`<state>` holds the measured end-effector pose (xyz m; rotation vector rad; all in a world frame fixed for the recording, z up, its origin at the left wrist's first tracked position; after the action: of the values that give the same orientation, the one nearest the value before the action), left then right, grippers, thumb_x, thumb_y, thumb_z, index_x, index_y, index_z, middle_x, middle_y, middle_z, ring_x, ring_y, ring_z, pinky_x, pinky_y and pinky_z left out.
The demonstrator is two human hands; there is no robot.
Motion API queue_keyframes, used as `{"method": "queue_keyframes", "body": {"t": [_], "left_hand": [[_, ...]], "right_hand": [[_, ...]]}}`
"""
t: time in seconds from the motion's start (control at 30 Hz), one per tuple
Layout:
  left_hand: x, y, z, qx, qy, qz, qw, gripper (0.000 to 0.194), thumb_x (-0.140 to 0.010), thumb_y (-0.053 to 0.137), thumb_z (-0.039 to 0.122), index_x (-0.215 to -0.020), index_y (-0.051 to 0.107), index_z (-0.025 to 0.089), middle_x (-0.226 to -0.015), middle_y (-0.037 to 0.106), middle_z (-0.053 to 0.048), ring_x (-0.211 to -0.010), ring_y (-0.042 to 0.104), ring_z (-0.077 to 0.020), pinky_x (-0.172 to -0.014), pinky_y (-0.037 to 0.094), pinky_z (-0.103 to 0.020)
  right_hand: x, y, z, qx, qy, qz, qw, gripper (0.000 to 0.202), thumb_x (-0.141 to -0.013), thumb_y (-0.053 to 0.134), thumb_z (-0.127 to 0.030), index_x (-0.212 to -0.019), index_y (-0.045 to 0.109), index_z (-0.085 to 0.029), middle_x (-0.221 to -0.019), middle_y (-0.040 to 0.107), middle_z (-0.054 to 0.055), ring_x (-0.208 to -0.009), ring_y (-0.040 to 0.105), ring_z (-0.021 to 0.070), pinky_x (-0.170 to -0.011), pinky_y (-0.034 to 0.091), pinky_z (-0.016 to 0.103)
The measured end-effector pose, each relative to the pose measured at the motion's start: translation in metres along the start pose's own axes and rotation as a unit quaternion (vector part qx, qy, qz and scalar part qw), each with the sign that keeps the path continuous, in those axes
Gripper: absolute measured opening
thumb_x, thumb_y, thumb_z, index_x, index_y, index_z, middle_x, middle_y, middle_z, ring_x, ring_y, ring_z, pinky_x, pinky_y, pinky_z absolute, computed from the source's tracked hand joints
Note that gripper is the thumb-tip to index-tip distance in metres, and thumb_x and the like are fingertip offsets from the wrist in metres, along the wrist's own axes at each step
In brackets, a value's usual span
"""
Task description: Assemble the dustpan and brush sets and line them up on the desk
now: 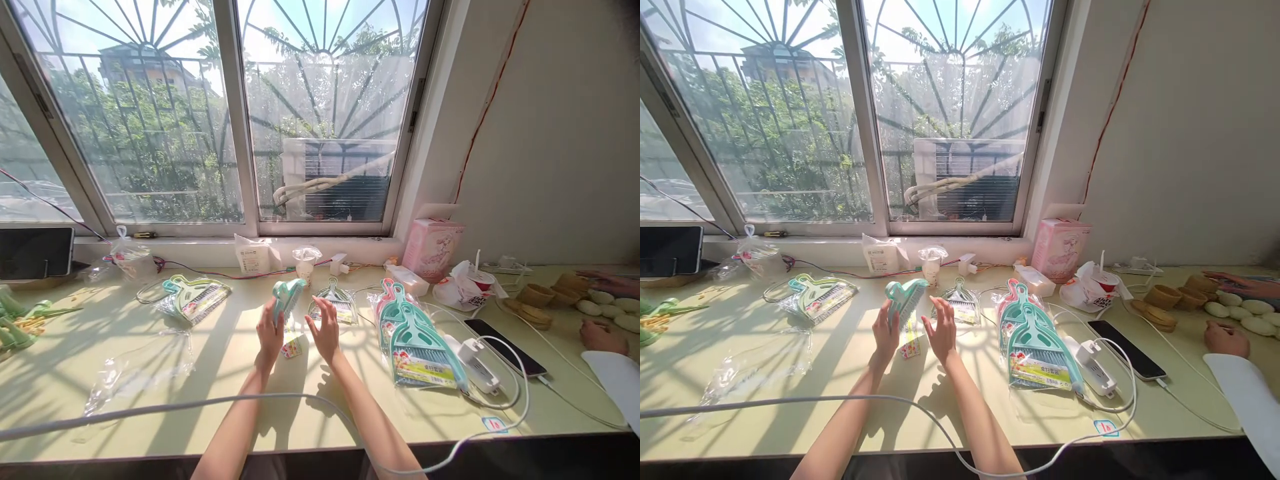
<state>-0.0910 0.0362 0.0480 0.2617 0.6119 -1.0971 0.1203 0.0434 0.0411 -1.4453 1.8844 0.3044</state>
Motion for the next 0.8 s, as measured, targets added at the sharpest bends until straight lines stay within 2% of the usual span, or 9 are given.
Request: {"method": "queue_keyframes", "body": {"t": [0.1, 0.17, 0.33, 0.43, 0.57, 0.63, 0.73, 0.77, 0.8], "left_hand": [[0.028, 0.036, 0.02, -0.057, 0.12, -0.14, 0.981, 0.056, -0.103, 0.067, 0.069, -0.141, 0.08, 0.03, -0.137, 0.083, -0.023, -0.122, 0.081, -0.0436, -0.106, 0.066, -0.054], [0.038, 0.046, 0.025, -0.075, 0.156, -0.179, 0.968, 0.055, -0.107, 0.061, 0.065, -0.144, 0.081, 0.03, -0.136, 0.084, -0.022, -0.119, 0.083, -0.0403, -0.1, 0.068, -0.049], [0.032, 0.03, 0.03, -0.101, 0.186, -0.102, 0.972, 0.054, -0.111, 0.056, 0.065, -0.14, 0.083, 0.029, -0.135, 0.084, -0.023, -0.123, 0.082, -0.0402, -0.102, 0.068, -0.049], [0.03, 0.03, 0.032, -0.094, 0.185, -0.124, 0.97, 0.052, -0.107, 0.061, 0.068, -0.131, 0.086, 0.029, -0.131, 0.086, -0.023, -0.12, 0.083, -0.0404, -0.101, 0.068, -0.048], [0.016, 0.033, 0.033, -0.044, 0.128, -0.173, 0.976, 0.053, -0.099, 0.069, 0.071, -0.126, 0.086, 0.028, -0.126, 0.086, -0.021, -0.112, 0.083, -0.0398, -0.096, 0.068, -0.046], [-0.005, 0.009, 0.027, -0.03, 0.062, -0.081, 0.994, 0.048, -0.099, 0.068, 0.067, -0.121, 0.085, 0.027, -0.114, 0.085, -0.02, -0.108, 0.082, -0.0402, -0.096, 0.066, -0.047], [-0.036, -0.062, 0.005, -0.1, -0.092, 0.163, 0.977, 0.041, -0.109, 0.05, 0.049, -0.112, 0.079, 0.021, -0.094, 0.077, -0.018, -0.102, 0.078, -0.0407, -0.094, 0.062, -0.051], [-0.043, -0.084, -0.003, -0.14, -0.139, 0.203, 0.959, 0.039, -0.111, 0.044, 0.041, -0.109, 0.077, 0.021, -0.092, 0.077, -0.018, -0.104, 0.076, -0.0404, -0.095, 0.061, -0.05], [-0.052, -0.099, -0.01, -0.173, -0.171, 0.188, 0.952, 0.036, -0.11, 0.042, 0.035, -0.104, 0.075, 0.022, -0.092, 0.077, -0.017, -0.105, 0.076, -0.0392, -0.095, 0.06, -0.048]], "right_hand": [[-0.004, -0.011, 0.005, -0.023, 0.029, 0.044, 0.998, 0.028, -0.102, 0.066, -0.042, -0.126, 0.072, -0.028, -0.128, 0.076, 0.017, -0.116, 0.074, 0.0368, -0.101, 0.067, 0.058], [-0.007, -0.018, 0.006, -0.03, 0.042, 0.071, 0.996, 0.021, -0.102, 0.064, -0.04, -0.118, 0.07, -0.028, -0.124, 0.075, 0.015, -0.112, 0.073, 0.035, -0.099, 0.068, 0.057], [-0.006, -0.012, -0.017, -0.059, -0.044, 0.008, 0.997, 0.037, -0.09, 0.081, -0.034, -0.126, 0.074, -0.027, -0.145, 0.069, 0.02, -0.138, 0.068, 0.0399, -0.113, 0.065, 0.06], [-0.002, -0.005, -0.023, -0.041, -0.022, 0.002, 0.999, 0.027, -0.084, 0.087, -0.031, -0.109, 0.076, -0.027, -0.133, 0.071, 0.018, -0.125, 0.071, 0.0396, -0.115, 0.063, 0.062], [-0.013, -0.013, -0.024, -0.086, 0.064, 0.006, 0.994, 0.018, -0.084, 0.085, -0.037, -0.083, 0.07, -0.026, -0.109, 0.068, 0.011, -0.098, 0.069, 0.031, -0.095, 0.066, 0.05], [-0.023, -0.021, -0.029, -0.146, 0.103, -0.041, 0.983, 0.03, -0.083, 0.085, -0.047, -0.075, 0.066, -0.026, -0.1, 0.065, 0.008, -0.091, 0.066, 0.0276, -0.084, 0.064, 0.043], [-0.034, -0.054, -0.034, -0.18, 0.179, -0.072, 0.965, 0.035, -0.091, 0.072, -0.056, -0.076, 0.061, -0.026, -0.088, 0.063, 0.005, -0.086, 0.062, 0.0264, -0.08, 0.06, 0.04], [-0.036, -0.069, -0.038, -0.151, 0.173, -0.084, 0.97, 0.031, -0.095, 0.066, -0.054, -0.082, 0.065, -0.026, -0.093, 0.067, 0.007, -0.093, 0.065, 0.0283, -0.087, 0.06, 0.042], [-0.036, -0.085, -0.044, -0.094, 0.143, -0.089, 0.981, 0.026, -0.098, 0.062, -0.048, -0.087, 0.068, -0.025, -0.105, 0.071, 0.009, -0.106, 0.067, 0.0307, -0.098, 0.06, 0.044]]}}
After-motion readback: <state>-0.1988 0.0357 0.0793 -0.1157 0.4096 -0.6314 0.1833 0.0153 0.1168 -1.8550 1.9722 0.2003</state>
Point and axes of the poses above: each hand's wrist, its own x-axis away from the middle knuckle, its own y-axis out of the palm, z = x × y, the point moved 6 cm from there along -x, towards the middle knuckle
